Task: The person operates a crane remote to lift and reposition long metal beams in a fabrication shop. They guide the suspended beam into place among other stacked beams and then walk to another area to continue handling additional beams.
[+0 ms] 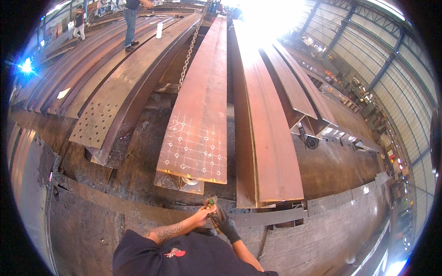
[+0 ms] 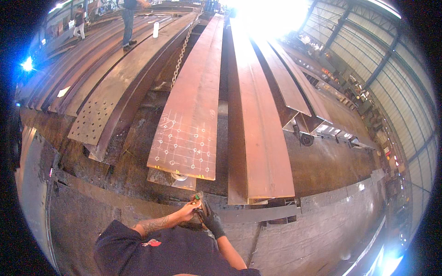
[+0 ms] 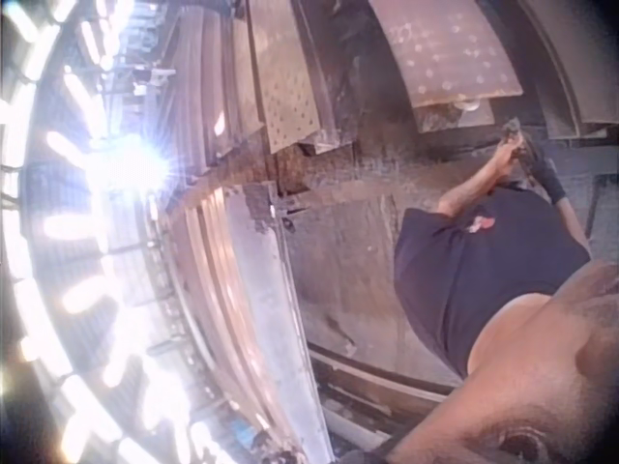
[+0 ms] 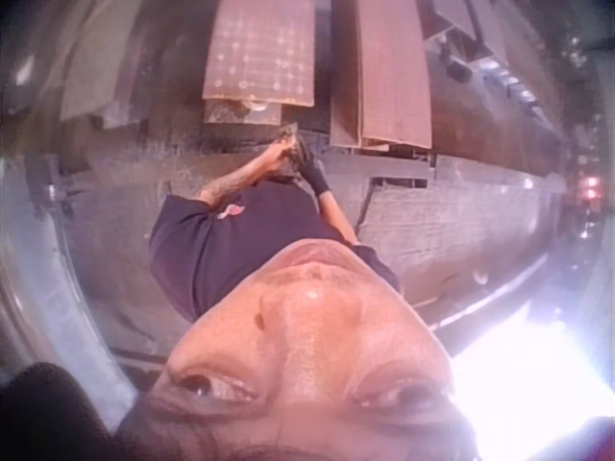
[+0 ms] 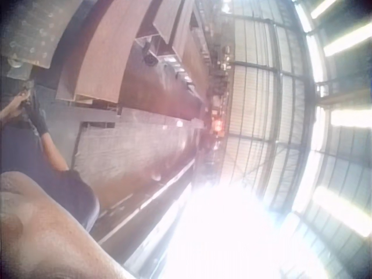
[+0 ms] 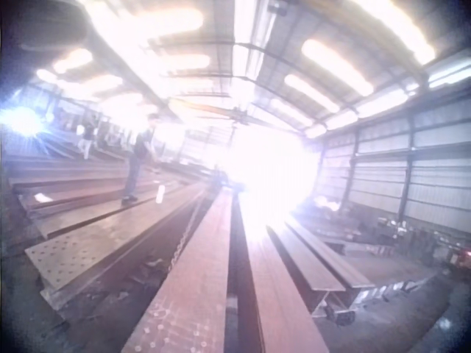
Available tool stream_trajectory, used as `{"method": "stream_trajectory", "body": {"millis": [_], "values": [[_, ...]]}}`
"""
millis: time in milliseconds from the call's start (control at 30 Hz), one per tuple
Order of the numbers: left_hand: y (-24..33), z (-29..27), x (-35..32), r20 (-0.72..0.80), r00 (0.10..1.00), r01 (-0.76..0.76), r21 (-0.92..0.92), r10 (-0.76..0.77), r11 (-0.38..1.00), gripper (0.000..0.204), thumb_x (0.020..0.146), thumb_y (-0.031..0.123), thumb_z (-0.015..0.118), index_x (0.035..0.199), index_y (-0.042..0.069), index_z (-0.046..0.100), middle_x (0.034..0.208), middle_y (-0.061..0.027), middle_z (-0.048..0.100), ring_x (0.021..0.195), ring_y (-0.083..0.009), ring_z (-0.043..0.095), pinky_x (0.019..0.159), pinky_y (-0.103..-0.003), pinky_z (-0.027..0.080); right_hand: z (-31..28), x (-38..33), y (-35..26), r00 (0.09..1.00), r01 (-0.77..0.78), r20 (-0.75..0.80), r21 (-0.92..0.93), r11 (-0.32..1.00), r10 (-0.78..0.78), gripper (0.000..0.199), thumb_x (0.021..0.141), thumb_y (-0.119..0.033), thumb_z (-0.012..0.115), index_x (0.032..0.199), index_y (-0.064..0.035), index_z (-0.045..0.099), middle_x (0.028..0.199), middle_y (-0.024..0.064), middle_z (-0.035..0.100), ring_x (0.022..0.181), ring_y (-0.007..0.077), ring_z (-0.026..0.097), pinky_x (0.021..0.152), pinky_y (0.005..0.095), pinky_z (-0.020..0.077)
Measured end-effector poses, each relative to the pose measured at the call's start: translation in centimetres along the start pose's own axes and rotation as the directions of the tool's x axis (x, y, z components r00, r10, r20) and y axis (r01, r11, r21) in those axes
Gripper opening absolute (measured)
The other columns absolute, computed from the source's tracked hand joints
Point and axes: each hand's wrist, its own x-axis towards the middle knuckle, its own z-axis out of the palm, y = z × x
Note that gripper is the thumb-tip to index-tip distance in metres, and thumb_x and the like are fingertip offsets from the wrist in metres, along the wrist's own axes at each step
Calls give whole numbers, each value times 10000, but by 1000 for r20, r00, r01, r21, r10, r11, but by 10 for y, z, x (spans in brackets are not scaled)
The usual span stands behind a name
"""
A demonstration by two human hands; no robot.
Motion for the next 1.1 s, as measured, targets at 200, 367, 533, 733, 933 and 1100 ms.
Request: {"method": "stream_trajectory", "body": {"millis": [200, 367, 533, 733, 933, 1100], "values": [[6, -9, -12, -6, 1000, 14, 9, -14, 1000, 257, 858, 258, 684, 1051, 119, 585, 987, 23, 614, 910, -123, 578, 801, -288, 438, 15, -3, -5, 997, -74, 24, 40, 996, 73, 682, 848, -484, 592, 1369, -87, 401, 1192, 249, 565, 1102, 415, 545, 858, 436, 466], [11, -7, -18, -43, 999, 18, 23, -17, 1000, 258, 862, 267, 679, 1055, 124, 586, 970, 33, 607, 888, -115, 573, 787, -278, 433, 31, 1, 12, 996, -85, 11, 58, 995, 85, 679, 850, -472, 600, 1356, -61, 408, 1206, 238, 563, 1097, 398, 558, 866, 437, 468], [14, -38, -17, 25, 998, 52, 4, -52, 999, 265, 868, 267, 671, 1066, 116, 581, 972, 39, 589, 879, -113, 557, 793, -281, 422, 48, 8, -4, 992, 114, -54, 26, 993, -113, 681, 844, -473, 611, 1351, -63, 411, 1237, 229, 546, 1104, 385, 560, 871, 439, 467], [34, -36, -30, -55, 998, 15, -3, -15, 1000, 271, 863, 190, 676, 1096, 93, 575, 1008, 22, 594, 975, -124, 554, 872, -308, 414, 64, 13, -7, 998, -46, 52, 75, 996, 43, 728, 851, -418, 633, 1414, -80, 319, 1332, 196, 487, 1201, 329, 507, 947, 395, 428], [40, -74, -26, -74, 996, -51, 95, 58, 994, 128, 881, 162, 641, 988, 111, 593, 906, 30, 598, 878, -125, 570, 805, -308, 450, 91, 25, -25, 993, -101, 78, 116, 988, 92, 762, 861, -399, 623, 1453, -103, 245, 1341, 194, 478, 1184, 372, 507, 914, 412, 447], [43, -120, -26, -52, 998, 25, 22, -24, 999, 183, 870, 199, 666, 1021, 116, 605, 953, 38, 604, 931, -121, 562, 842, -301, 431, 125, 37, -30, 997, -69, 49, 132, 989, 63, 743, 852, -391, 636, 1437, -91, 289, 1341, 207, 475, 1194, 362, 505, 923, 404, 442]]}}
